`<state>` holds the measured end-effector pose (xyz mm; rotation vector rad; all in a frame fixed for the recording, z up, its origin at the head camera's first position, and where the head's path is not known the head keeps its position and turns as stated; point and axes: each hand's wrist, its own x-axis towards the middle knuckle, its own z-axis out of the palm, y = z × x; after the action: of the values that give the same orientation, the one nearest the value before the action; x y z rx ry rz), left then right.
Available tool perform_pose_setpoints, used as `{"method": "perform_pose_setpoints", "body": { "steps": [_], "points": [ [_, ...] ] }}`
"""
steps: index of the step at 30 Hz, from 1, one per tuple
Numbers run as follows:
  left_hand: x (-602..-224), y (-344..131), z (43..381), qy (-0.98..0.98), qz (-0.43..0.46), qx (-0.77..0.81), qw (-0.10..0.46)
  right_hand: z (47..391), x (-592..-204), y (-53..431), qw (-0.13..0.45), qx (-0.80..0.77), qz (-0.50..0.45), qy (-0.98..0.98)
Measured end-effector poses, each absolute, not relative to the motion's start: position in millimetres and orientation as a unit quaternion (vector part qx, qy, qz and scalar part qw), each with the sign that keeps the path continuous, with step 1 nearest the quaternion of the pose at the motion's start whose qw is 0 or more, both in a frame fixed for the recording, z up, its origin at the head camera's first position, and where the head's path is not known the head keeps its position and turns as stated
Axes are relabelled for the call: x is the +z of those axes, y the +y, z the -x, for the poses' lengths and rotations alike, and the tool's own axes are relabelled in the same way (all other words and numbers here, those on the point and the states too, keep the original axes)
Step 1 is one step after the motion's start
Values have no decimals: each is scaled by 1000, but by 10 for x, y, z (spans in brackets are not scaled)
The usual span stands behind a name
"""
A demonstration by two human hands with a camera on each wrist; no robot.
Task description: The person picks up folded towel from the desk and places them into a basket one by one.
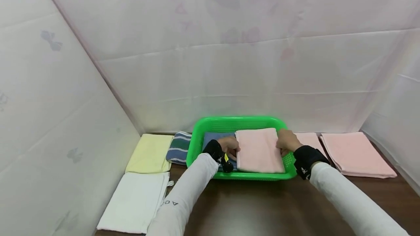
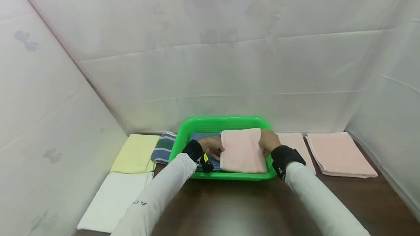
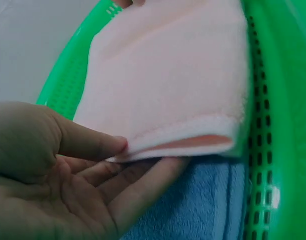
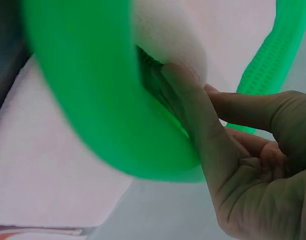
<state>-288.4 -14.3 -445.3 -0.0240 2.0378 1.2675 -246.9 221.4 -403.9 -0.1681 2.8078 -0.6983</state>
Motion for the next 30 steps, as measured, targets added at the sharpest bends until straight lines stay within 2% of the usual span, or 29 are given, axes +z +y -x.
{"method": "perform_pose_setpoints", "body": {
  "steps": [6, 11, 13, 16, 18, 19, 25, 30],
  "points": [
    [-4307, -393, 2865, 789, -9, 540, 292, 2518, -3937, 2327, 115, -313, 98, 938],
    [-3994, -901, 2707, 823, -55, 490, 281, 2674, -4045, 2538, 6, -332, 112, 937],
    [-4003, -1186, 2710, 834, -106, 459, 287, 2741, -4176, 2650, -41, -307, 119, 943],
    [-3876, -1517, 2526, 842, -138, 432, 293, 2785, -4407, 2823, -60, -256, 127, 956],
    [-3841, -1726, 2381, 833, -156, 435, 305, 2776, -4577, 2921, -54, -230, 123, 964],
    [-3725, -1761, 2217, 836, -138, 431, 310, 2763, -4660, 2965, -50, -224, 120, 966],
    [-4136, -2007, 1879, 801, -121, 487, 327, 2669, -4941, 3228, -4, -154, 70, 986],
    [-4421, -1818, 1788, 783, -108, 504, 348, 2592, -4783, 3469, 102, -86, 83, 988]
  ]
}}
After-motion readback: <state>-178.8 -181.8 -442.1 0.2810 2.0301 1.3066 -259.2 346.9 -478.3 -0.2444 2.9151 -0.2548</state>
